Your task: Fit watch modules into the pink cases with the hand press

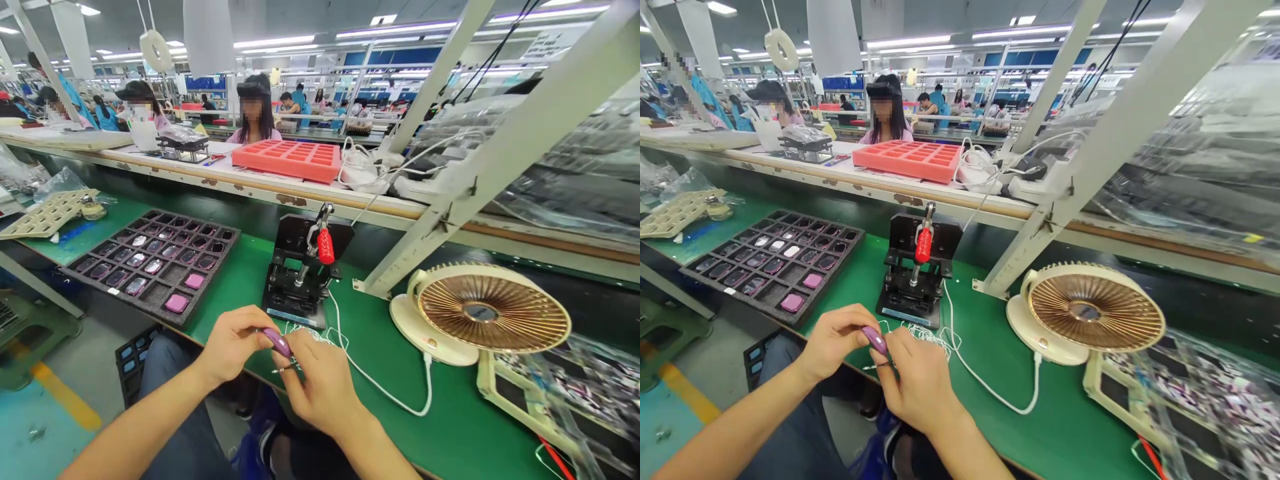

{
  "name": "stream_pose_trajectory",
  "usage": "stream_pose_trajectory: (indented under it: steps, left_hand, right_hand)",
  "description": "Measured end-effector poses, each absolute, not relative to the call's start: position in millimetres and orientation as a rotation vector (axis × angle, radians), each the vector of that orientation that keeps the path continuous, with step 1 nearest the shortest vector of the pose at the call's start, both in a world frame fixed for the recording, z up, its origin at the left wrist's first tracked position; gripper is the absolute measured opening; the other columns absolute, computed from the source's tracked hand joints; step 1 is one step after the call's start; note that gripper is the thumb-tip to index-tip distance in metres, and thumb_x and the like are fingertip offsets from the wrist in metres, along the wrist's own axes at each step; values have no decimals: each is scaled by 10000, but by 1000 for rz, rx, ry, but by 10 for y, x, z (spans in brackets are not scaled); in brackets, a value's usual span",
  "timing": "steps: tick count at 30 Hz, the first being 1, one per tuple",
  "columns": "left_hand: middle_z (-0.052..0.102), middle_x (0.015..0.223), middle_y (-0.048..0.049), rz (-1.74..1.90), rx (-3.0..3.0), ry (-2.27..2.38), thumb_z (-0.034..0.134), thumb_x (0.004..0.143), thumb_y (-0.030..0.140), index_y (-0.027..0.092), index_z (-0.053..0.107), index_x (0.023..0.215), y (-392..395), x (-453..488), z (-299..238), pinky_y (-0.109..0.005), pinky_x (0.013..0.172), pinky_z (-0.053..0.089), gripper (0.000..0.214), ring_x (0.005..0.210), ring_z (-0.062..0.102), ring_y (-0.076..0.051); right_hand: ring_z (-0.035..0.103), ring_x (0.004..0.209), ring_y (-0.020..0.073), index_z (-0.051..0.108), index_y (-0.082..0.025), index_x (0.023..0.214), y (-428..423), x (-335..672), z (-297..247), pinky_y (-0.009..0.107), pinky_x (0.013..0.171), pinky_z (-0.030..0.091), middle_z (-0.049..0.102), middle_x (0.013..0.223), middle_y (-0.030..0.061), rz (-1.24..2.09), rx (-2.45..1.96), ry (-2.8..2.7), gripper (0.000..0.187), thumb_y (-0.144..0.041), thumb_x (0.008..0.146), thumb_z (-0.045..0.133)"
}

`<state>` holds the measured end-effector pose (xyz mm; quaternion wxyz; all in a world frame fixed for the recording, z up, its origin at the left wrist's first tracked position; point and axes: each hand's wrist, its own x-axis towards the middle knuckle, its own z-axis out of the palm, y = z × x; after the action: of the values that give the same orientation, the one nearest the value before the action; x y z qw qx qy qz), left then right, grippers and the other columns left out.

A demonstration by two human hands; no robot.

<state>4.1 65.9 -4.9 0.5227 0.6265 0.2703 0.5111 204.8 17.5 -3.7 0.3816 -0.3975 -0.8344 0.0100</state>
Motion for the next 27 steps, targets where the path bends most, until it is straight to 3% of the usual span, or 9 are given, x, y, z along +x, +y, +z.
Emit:
stream_pose_trajectory:
  steps: [5,10,13,15,17,22,27]
  left_hand:
    - [774,934,-76,1185,1155,730,900,859,464,224,894,964,491,264,-261,-297,843,545,262,894,702,-210]
    - [735,892,-70,1134,1092,789,943,799,480,190,887,910,421,322,-292,-304,846,548,315,876,685,-206]
    - [756,1007,-95,1100,1092,745,915,840,481,204,864,1112,451,298,-250,-327,879,577,391,943,700,-219]
    - [749,1139,-109,1128,1181,676,952,806,437,249,793,1314,512,246,-212,-346,913,596,565,1039,713,-240]
    - [731,1247,-119,1222,1394,613,990,762,362,285,754,1377,596,170,-162,-375,970,604,663,1128,718,-266]
    - [820,1108,-82,1401,1950,510,850,904,201,282,838,1135,756,11,6,-397,971,620,245,1046,777,-246]
    - [826,974,-48,1455,1974,539,753,940,107,272,836,1057,708,33,97,-369,844,639,220,897,785,-224]
  right_hand:
    - [512,629,144,514,-231,883,45,2053,-306,301,578,319,553,745,-11,231,-1043,-1935,216,-247,1098,501]
    - [480,625,136,562,-221,869,-47,2061,-463,286,583,333,566,742,-13,579,-1165,-1779,303,-400,1111,536]
    - [409,619,126,541,-207,799,-30,2021,-314,273,582,312,501,705,-15,938,-1162,-1515,468,-590,1064,588]
    - [294,546,88,534,-204,809,-8,1980,-158,248,528,241,424,650,-53,1352,-1111,-1230,550,-711,1000,634]
    - [165,481,50,544,-199,836,14,1934,-10,231,486,143,344,590,-102,1679,-1008,-952,584,-751,930,707]
    - [88,422,15,541,-188,787,70,1843,214,199,425,102,289,532,-146,2006,-796,-571,539,-603,792,884]
    - [31,420,24,544,-190,823,103,1800,277,189,397,82,285,524,-155,2226,-595,-437,445,-509,833,853]
